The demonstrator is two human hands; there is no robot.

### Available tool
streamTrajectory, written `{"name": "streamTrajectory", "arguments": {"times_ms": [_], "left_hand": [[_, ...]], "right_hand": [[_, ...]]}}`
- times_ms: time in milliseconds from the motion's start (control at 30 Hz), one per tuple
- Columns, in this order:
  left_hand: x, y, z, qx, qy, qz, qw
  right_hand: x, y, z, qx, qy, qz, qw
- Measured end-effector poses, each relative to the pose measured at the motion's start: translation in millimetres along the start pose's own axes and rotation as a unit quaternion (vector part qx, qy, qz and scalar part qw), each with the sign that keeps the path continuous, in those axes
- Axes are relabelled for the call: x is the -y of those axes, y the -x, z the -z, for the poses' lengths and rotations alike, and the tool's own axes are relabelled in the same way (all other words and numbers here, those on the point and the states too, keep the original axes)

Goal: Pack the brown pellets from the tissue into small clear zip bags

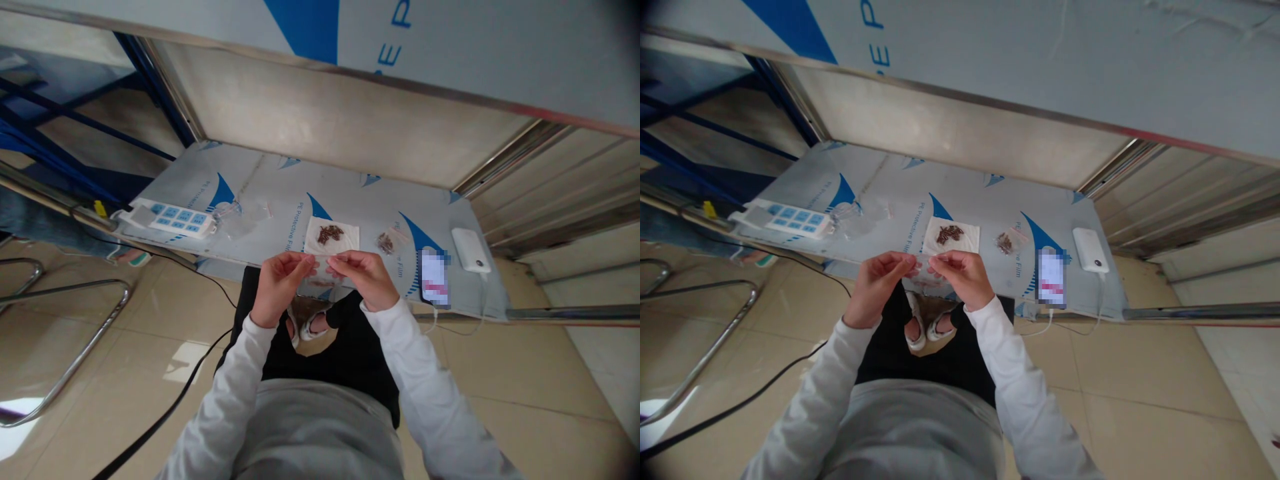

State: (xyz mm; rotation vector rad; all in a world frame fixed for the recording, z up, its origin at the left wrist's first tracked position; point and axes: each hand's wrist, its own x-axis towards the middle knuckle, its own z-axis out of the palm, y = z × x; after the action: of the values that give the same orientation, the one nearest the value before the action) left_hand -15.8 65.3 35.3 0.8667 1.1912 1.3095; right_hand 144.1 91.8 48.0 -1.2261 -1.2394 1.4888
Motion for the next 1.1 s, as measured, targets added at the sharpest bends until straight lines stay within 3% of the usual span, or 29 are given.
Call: {"name": "streamTrajectory", "arguments": {"times_ms": [200,467,633,867,1100], "left_hand": [[5.8,-1.4,-1.6,0.014,-0.046,-0.056,0.997],[0.9,1.2,-6.6,0.08,-0.024,-0.022,0.996],[7.2,-2.6,-6.3,0.049,-0.051,-0.067,0.995],[10.9,-4.9,-11.5,0.067,-0.007,-0.019,0.998],[18.1,-5.1,-8.7,0.063,-0.068,-0.069,0.993]], "right_hand": [[1.1,7.1,-3.7,0.008,-0.017,0.005,1.0],[-6.0,8.6,-3.7,-0.015,-0.023,0.028,0.999],[-11.3,8.3,-3.2,-0.021,-0.07,-0.004,0.997],[-18.5,8.7,0.8,-0.067,-0.056,0.031,0.996],[-23.7,13.4,0.8,-0.054,-0.079,-0.002,0.995]]}}
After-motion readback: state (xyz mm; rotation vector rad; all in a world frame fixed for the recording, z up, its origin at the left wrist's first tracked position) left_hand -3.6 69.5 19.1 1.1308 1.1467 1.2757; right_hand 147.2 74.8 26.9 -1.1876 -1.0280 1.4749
